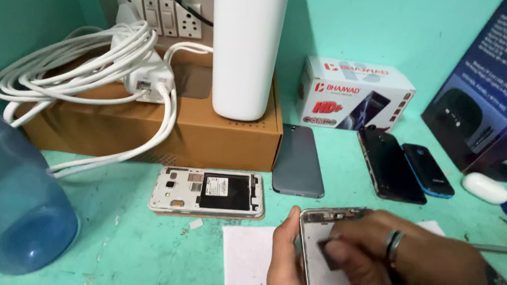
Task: The person cleans the back of a disassembled smartphone using a small metal tool to scrape the surface and a toothbrush to brush away debris.
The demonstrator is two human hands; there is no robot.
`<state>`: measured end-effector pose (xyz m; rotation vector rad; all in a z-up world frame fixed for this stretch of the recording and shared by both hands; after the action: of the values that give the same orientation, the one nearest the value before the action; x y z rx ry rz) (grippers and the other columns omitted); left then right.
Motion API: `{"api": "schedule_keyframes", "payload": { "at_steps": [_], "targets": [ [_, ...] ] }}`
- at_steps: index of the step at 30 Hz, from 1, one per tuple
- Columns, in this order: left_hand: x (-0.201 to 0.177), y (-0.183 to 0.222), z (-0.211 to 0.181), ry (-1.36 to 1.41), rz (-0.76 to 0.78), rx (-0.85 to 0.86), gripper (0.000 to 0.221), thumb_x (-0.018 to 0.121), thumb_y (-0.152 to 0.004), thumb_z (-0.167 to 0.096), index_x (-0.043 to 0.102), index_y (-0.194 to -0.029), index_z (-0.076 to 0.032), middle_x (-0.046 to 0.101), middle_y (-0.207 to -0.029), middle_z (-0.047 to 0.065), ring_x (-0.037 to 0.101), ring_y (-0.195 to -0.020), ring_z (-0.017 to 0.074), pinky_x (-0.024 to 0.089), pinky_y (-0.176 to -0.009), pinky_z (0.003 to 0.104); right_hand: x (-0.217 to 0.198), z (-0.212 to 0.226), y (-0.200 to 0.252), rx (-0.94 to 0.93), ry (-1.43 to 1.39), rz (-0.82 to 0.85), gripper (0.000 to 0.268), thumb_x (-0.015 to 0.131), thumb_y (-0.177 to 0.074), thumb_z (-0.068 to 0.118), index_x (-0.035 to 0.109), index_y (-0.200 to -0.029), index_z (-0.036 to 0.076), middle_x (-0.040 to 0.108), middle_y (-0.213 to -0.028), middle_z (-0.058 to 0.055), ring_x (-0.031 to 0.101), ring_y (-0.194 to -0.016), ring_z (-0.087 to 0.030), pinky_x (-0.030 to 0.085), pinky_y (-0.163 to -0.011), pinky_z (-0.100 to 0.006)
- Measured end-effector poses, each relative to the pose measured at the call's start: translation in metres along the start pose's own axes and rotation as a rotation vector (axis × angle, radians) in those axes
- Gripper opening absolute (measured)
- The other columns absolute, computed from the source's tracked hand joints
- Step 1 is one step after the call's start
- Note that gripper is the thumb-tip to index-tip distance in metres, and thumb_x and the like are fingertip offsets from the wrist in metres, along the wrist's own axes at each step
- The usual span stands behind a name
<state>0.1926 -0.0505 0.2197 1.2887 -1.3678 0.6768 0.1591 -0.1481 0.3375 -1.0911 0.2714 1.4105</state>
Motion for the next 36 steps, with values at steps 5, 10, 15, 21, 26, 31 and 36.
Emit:
{"api": "schedule_keyframes", "payload": {
  "at_steps": [5,10,15,21,26,31,36],
  "targets": [
    [-0.008,-0.001,0.0,-0.09,-0.041,0.01,0.062,0.056,-0.092,-0.062,0.073,-0.108,-0.005,0.072,-0.089,0.011,0.067,-0.082,0.022,0.053,-0.074,0.034,0.0,0.005,-0.002,0.364,0.005,-0.009,0.011,0.068,-0.091,0.02,0.077,-0.089,0.013,0.066,-0.067,-0.003,0.061,-0.049,-0.01,0.045,-0.05,-0.031],
    [-0.011,0.002,0.004,-0.085,-0.022,-0.063,0.063,0.047,-0.088,-0.06,0.073,-0.105,-0.006,0.072,-0.085,0.009,0.066,-0.079,0.0194,0.053,-0.073,0.031,0.007,0.003,-0.01,0.403,0.035,0.131,0.013,0.081,-0.083,0.022,0.083,-0.091,0.012,0.069,-0.065,-0.002,0.063,-0.053,-0.008,0.048,-0.049,-0.028],
    [-0.003,0.005,-0.005,-0.194,0.078,0.014,0.064,0.049,-0.095,-0.066,0.069,-0.102,-0.006,0.064,-0.08,0.008,0.061,-0.075,0.0203,0.05,-0.069,0.033,0.008,0.001,-0.012,0.271,-0.226,0.145,0.011,0.081,-0.088,0.016,0.082,-0.096,0.009,0.069,-0.068,-0.002,0.063,-0.053,-0.005,0.052,-0.047,-0.025],
    [0.003,0.021,-0.007,-0.15,-0.073,-0.065,0.063,0.051,-0.09,-0.065,0.073,-0.11,-0.01,0.073,-0.098,0.008,0.066,-0.089,0.0197,0.053,-0.082,0.033,0.011,0.0,0.001,0.273,-0.029,0.12,0.009,0.083,-0.086,0.015,0.085,-0.092,0.01,0.06,-0.061,-0.001,0.043,-0.052,-0.007,0.037,-0.045,-0.027],
    [0.02,0.041,-0.009,-0.079,0.004,-0.123,0.064,0.048,-0.089,-0.065,0.072,-0.111,-0.01,0.073,-0.099,0.007,0.066,-0.089,0.0198,0.054,-0.082,0.034,0.009,0.012,0.006,0.129,-0.169,0.02,0.011,0.079,-0.09,0.013,0.085,-0.096,0.005,0.058,-0.058,0.003,0.038,-0.053,-0.004,0.034,-0.043,-0.025],
    [0.031,0.053,-0.01,-0.068,0.01,-0.207,0.063,0.048,-0.09,-0.068,0.072,-0.11,-0.013,0.072,-0.097,0.006,0.066,-0.087,0.0207,0.054,-0.079,0.035,0.008,0.019,0.005,0.1,-0.116,0.007,0.015,0.078,-0.088,0.014,0.083,-0.098,0.004,0.059,-0.049,0.001,0.036,-0.05,-0.006,0.033,-0.041,-0.027],
    [0.029,0.058,-0.015,-0.182,-0.092,-0.184,0.067,0.049,-0.09,-0.074,0.073,-0.11,-0.015,0.072,-0.098,0.007,0.067,-0.09,0.0203,0.054,-0.081,0.035,0.006,0.027,0.003,-0.02,-0.081,0.065,0.016,0.079,-0.084,0.013,0.081,-0.098,0.005,0.058,-0.047,-0.003,0.043,-0.043,-0.009,0.036,-0.039,-0.029]
  ]
}}
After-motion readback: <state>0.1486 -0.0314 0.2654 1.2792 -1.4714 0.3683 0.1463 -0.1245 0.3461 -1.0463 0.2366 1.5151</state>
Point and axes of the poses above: each hand's wrist, its own y-axis away from the middle knuckle, its own x-axis out of the palm, z = x × y, the point moved 4 cm from there along -y, towards the middle knuckle
